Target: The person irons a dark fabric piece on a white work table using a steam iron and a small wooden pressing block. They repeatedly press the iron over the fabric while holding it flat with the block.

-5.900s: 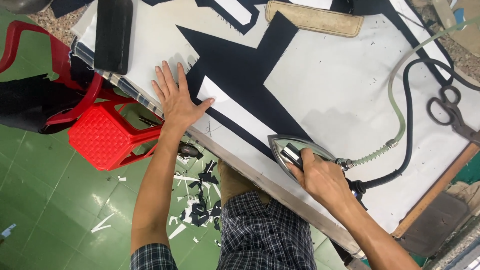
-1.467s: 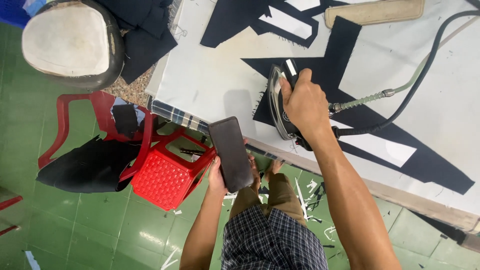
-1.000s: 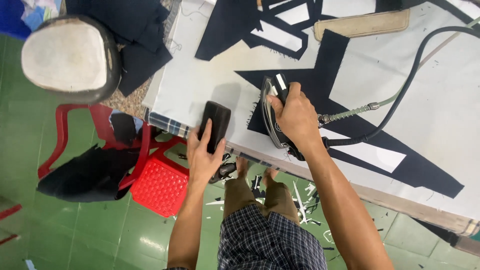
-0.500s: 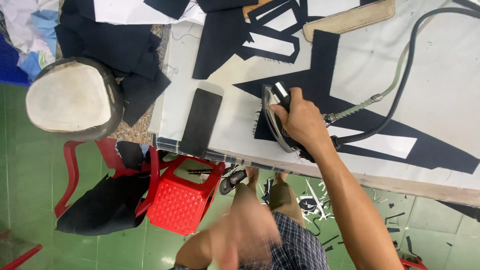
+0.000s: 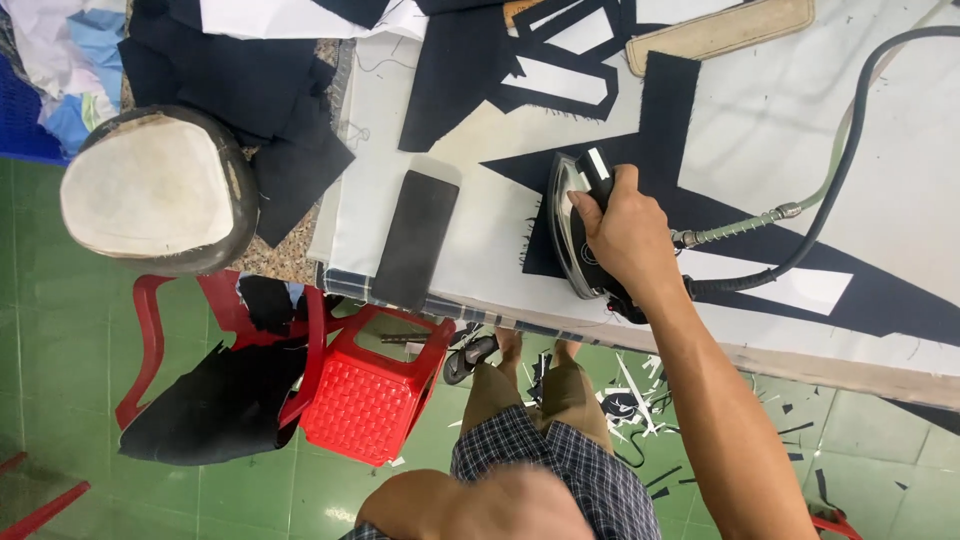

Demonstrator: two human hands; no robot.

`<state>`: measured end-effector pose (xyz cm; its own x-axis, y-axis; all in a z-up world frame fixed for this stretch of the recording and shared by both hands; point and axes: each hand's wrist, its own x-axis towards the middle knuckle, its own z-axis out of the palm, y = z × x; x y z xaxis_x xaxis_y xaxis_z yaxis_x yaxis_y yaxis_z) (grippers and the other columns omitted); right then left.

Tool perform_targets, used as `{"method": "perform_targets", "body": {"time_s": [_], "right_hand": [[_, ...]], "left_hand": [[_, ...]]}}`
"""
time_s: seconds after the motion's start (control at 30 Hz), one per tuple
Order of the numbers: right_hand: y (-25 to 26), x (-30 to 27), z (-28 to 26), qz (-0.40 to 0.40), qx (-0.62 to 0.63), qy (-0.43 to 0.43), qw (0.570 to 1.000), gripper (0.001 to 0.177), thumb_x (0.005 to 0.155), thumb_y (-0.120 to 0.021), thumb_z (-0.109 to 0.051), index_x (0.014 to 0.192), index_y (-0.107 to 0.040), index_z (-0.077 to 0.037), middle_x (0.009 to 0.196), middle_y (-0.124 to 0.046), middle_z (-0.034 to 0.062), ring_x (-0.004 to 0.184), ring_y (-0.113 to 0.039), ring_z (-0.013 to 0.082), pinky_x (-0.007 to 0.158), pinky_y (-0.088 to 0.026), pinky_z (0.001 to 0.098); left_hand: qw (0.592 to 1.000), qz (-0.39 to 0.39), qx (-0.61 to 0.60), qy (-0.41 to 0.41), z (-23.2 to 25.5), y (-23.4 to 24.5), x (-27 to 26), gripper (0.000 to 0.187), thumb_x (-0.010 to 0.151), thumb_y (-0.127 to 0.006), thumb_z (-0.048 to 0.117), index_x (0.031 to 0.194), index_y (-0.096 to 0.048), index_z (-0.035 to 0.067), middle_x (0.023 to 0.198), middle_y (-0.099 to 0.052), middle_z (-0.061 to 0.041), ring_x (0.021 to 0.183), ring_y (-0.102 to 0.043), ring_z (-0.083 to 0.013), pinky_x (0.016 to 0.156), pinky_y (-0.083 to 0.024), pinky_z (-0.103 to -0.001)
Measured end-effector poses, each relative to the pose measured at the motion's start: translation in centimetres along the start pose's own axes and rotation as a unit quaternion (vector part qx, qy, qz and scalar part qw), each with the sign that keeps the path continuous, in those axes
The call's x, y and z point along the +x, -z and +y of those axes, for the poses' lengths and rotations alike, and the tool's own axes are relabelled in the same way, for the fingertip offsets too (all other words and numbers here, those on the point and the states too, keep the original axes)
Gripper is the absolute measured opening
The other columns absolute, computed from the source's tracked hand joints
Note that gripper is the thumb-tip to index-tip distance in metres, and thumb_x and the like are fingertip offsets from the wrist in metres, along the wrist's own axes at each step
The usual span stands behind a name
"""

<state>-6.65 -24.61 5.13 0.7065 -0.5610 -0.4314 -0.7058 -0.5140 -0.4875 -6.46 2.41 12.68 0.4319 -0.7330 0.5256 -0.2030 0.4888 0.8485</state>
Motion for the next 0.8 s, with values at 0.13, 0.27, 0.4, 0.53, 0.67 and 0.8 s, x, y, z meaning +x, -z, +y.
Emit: {"method": "perform_targets", "body": {"time_s": [0.13,0.27,0.4,0.53,0.67,0.8], "right_hand": [[-0.2,0.0,0.0,0.010,0.012,0.006,1.000,0.059,0.106,-0.057,-0.042,0.131,-0.047,0.010,0.085,-0.067,0.0346,0.077,-0.072,0.0498,0.058,-0.058,0.0550],[-0.4,0.1,0.4,0.020,0.002,0.005,1.000,0.060,0.104,-0.059,-0.044,0.131,-0.048,0.009,0.086,-0.068,0.0331,0.076,-0.072,0.0488,0.056,-0.058,0.0535],[-0.3,0.0,0.1,0.020,0.003,0.007,1.000,0.060,0.104,-0.060,-0.043,0.131,-0.048,0.010,0.086,-0.068,0.0336,0.077,-0.072,0.0489,0.056,-0.058,0.0535],[-0.4,0.0,0.2,0.016,0.011,0.009,1.000,0.060,0.104,-0.060,-0.042,0.130,-0.048,0.010,0.085,-0.068,0.0339,0.076,-0.072,0.0492,0.056,-0.058,0.0539],[-0.7,0.3,0.5,0.022,0.009,0.014,1.000,0.060,0.104,-0.060,-0.043,0.129,-0.049,0.010,0.084,-0.068,0.0341,0.076,-0.072,0.0499,0.055,-0.058,0.0540],[-0.4,0.0,0.3,0.027,0.016,0.019,0.999,0.059,0.104,-0.061,-0.042,0.129,-0.050,0.010,0.085,-0.068,0.0352,0.077,-0.072,0.0507,0.056,-0.058,0.0545]], "left_hand": [[0.958,0.088,0.271,-0.015,-5.8,2.1,-2.0,0.032,0.085,-0.069,0.018,0.116,-0.074,0.009,0.116,-0.068,-0.010,0.110,-0.062,-0.0256,0.102,-0.044,-0.045],[0.762,0.150,0.612,0.146,-13.3,7.1,-2.6,0.056,0.094,-0.069,0.041,0.138,-0.062,0.007,0.136,-0.055,-0.021,0.126,-0.050,-0.0386,0.105,-0.037,-0.051],[0.666,0.085,0.700,0.244,-18.0,9.3,-5.1,0.092,0.090,-0.060,0.069,0.155,-0.042,0.006,0.155,-0.030,-0.033,0.147,-0.024,-0.0513,0.116,-0.015,-0.064],[0.645,0.083,0.711,0.265,-18.3,8.9,-5.6,0.076,0.095,-0.059,0.060,0.153,-0.046,0.013,0.143,-0.042,-0.026,0.129,-0.041,-0.0415,0.102,-0.033,-0.052],[0.643,0.105,0.712,0.261,-18.3,7.9,-6.4,0.067,0.097,-0.055,0.058,0.149,-0.053,0.015,0.128,-0.049,-0.018,0.110,-0.048,-0.0343,0.087,-0.039,-0.044],[0.648,0.098,0.709,0.262,-17.6,5.9,-7.5,0.067,0.093,-0.061,0.057,0.145,-0.057,0.015,0.126,-0.050,-0.019,0.107,-0.048,-0.0336,0.084,-0.039,-0.044]]}}
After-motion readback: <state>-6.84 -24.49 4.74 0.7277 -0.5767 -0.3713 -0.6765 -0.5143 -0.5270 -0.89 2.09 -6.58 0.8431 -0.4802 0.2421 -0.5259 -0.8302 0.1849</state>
